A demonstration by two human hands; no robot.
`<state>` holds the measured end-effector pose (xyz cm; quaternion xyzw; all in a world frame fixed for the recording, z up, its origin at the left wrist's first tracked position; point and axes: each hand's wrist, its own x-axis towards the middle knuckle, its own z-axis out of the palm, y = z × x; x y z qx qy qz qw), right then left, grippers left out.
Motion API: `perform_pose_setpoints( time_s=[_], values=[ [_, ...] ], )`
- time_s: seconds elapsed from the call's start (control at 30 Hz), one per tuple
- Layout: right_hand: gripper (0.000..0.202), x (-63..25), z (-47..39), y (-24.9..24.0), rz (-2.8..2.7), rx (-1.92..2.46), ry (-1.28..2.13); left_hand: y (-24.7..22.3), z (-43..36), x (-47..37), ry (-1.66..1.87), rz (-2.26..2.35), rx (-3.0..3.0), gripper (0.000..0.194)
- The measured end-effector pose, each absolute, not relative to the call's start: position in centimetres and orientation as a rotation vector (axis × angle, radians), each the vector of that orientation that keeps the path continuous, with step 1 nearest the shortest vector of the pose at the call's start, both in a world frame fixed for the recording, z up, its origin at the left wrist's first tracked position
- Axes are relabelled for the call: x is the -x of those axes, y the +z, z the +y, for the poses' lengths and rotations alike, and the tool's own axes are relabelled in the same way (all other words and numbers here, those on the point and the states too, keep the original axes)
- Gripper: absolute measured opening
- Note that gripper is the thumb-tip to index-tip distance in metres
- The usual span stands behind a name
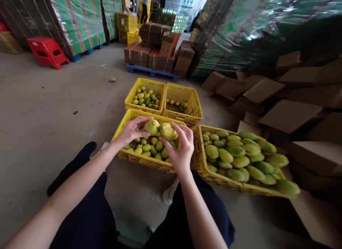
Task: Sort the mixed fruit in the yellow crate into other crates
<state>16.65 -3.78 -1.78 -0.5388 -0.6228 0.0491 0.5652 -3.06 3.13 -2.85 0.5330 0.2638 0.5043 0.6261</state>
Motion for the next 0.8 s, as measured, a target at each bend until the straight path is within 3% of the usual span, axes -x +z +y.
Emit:
perform_pose_setpoints(
  time_s=[0.23, 0.37, 0.57, 0.8],
  values=[
    [0.058, -16.0, -3.2, -2.8, -1.011, 1.233, 0.83, -4.3, 3.0, 1.2, 1.198, 0.617, -0.728, 0.042],
    [0.053, -14.8, -2.9, -3.5, -0.941, 1.26, 0.957, -4.6, 2.9, 0.2, 1.139, 0.647, -0.626, 0.034],
    [0.059, -13.2, -3.6, -3.7, -0.953, 1.248, 1.044, -4.7, 1.7, -0.1, 1.172, 0.664, -0.604, 0.042],
    [0.044, -12.8, -2.4, -3.7, -0.474, 1.045, 1.363, -3.7, 1.8, -0.5, 1.117, 0.658, -0.545, 0.033]
  ],
)
